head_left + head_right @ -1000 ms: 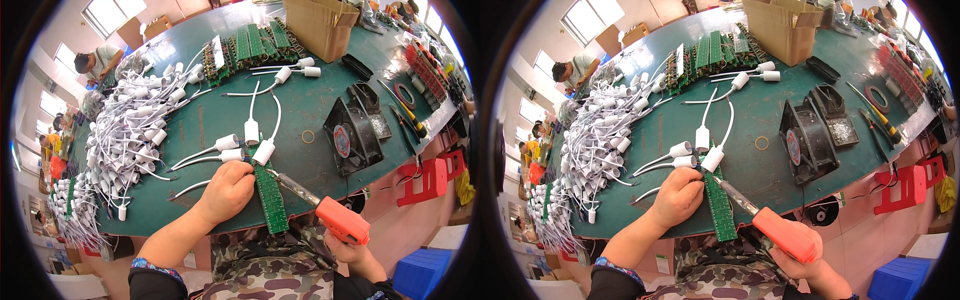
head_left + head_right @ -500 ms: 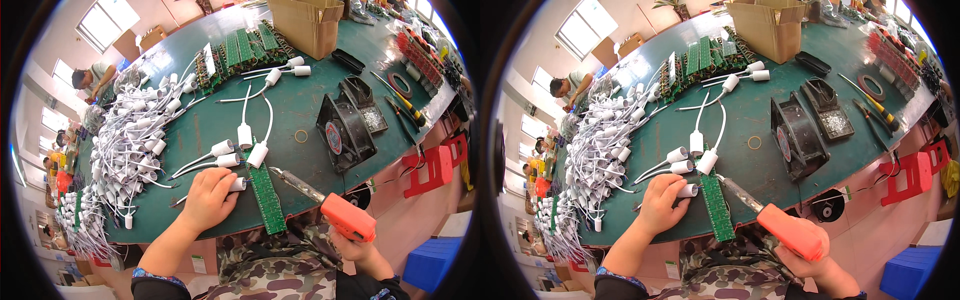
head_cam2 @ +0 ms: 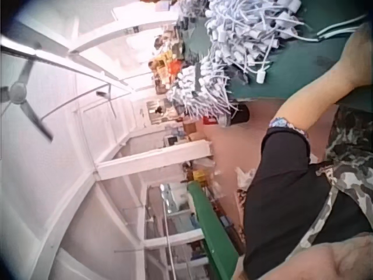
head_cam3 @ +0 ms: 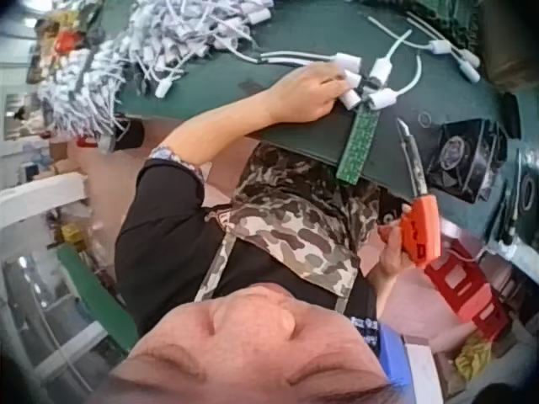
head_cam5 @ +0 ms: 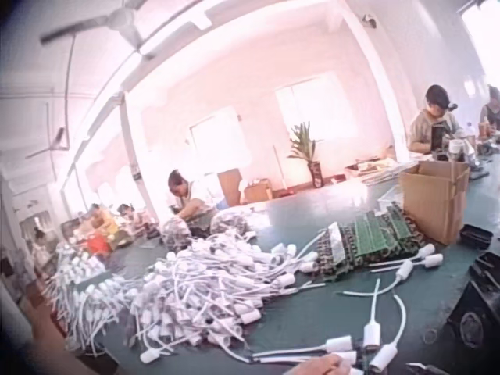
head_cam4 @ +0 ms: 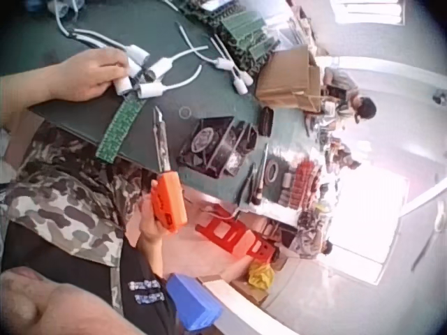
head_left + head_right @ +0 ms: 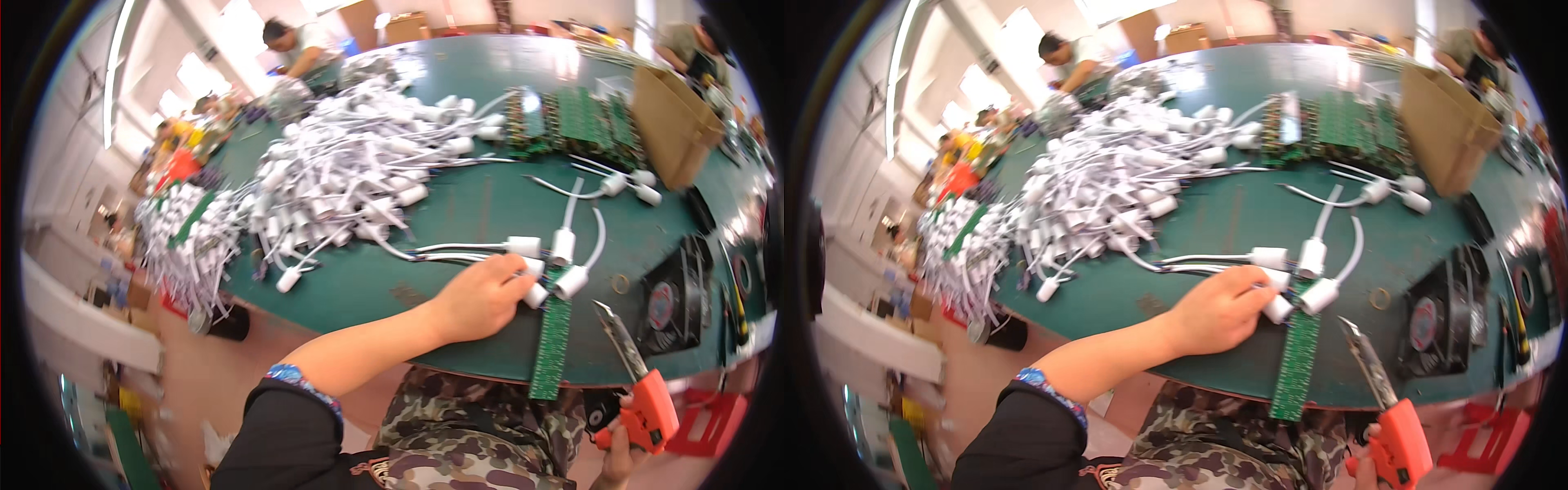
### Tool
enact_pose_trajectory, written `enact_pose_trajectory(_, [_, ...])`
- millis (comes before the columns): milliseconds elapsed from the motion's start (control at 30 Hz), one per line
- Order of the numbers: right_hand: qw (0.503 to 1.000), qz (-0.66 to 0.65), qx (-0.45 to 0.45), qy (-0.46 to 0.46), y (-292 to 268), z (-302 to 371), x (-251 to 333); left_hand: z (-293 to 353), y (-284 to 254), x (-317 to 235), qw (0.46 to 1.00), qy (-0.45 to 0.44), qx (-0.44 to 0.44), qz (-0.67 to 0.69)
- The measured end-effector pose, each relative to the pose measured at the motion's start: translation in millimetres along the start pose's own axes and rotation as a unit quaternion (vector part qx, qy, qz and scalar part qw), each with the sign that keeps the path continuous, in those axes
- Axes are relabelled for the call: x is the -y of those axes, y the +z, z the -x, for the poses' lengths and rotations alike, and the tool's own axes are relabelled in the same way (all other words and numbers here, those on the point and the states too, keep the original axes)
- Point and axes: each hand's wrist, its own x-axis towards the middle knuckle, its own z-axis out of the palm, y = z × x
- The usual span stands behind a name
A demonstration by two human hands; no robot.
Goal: The person aligns wired socket components onto a circuit board and solders them in place using a soldering iron.
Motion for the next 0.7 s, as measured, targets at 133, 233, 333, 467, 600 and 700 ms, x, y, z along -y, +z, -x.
enact_pose_trajectory(133, [0.999, -0.028, 0.03, -0.023, 10, -18, 3, 22, -33, -5, 0.999, -0.018, -0.026, 0.011])
enact_pose_trajectory(233, [0.998, -0.042, 0.035, -0.029, 20, -25, 17, 61, -77, -5, 0.993, -0.06, -0.083, -0.066])
enact_pose_trajectory(333, [0.998, -0.051, 0.027, -0.036, 35, -29, 30, 120, -128, 24, 0.947, -0.199, -0.161, -0.196])
enact_pose_trajectory(467, [0.996, -0.066, 0.031, -0.046, 46, -31, 44, 205, -186, 44, 0.845, -0.405, -0.179, -0.301])
enact_pose_trajectory(600, [0.998, -0.041, 0.038, -0.026, 38, -26, 34, 254, -194, 55, 0.819, -0.46, -0.116, -0.322])
enact_pose_trajectory(700, [0.998, -0.045, 0.029, -0.034, 40, -26, 41, 258, -193, 55, 0.821, -0.485, -0.096, -0.285])
